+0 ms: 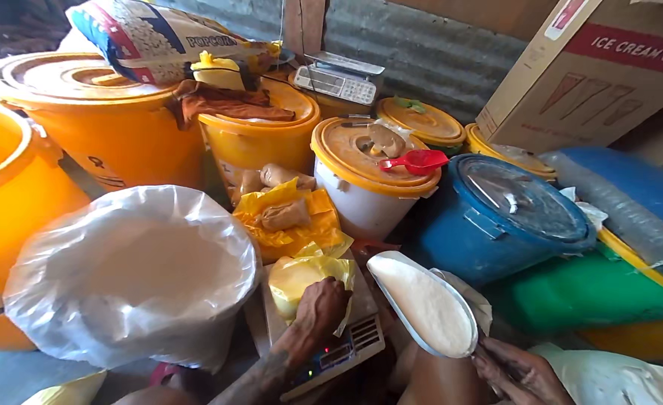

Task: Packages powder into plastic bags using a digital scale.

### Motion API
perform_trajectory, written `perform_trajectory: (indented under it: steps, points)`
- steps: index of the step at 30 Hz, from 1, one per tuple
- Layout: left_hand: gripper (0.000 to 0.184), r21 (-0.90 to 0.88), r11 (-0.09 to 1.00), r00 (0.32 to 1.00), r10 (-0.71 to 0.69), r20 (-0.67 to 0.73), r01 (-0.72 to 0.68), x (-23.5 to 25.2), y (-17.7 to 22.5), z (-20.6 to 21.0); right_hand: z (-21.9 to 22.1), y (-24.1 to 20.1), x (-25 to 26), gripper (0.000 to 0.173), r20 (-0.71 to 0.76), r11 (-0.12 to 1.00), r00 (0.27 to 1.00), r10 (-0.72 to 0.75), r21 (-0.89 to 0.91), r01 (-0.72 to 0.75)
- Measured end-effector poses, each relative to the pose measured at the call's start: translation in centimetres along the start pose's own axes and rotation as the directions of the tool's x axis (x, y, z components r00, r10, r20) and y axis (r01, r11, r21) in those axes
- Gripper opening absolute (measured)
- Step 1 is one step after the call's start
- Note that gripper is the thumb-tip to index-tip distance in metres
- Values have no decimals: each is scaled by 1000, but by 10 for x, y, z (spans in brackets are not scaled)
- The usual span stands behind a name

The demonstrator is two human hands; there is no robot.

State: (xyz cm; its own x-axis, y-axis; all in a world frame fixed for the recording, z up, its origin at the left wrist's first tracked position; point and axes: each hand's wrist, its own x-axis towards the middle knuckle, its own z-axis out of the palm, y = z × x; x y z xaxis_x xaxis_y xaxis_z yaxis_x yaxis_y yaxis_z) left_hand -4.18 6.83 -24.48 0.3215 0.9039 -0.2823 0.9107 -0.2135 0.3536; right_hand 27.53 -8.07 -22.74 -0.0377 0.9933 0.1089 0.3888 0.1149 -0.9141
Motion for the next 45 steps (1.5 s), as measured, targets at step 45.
perform_trajectory:
  steps: [45]
  points:
    - [76, -125, 961, 969, 244, -32, -246, -50, -54, -68, 31, -55, 80, 26, 345, 917, 938, -22, -367, 156]
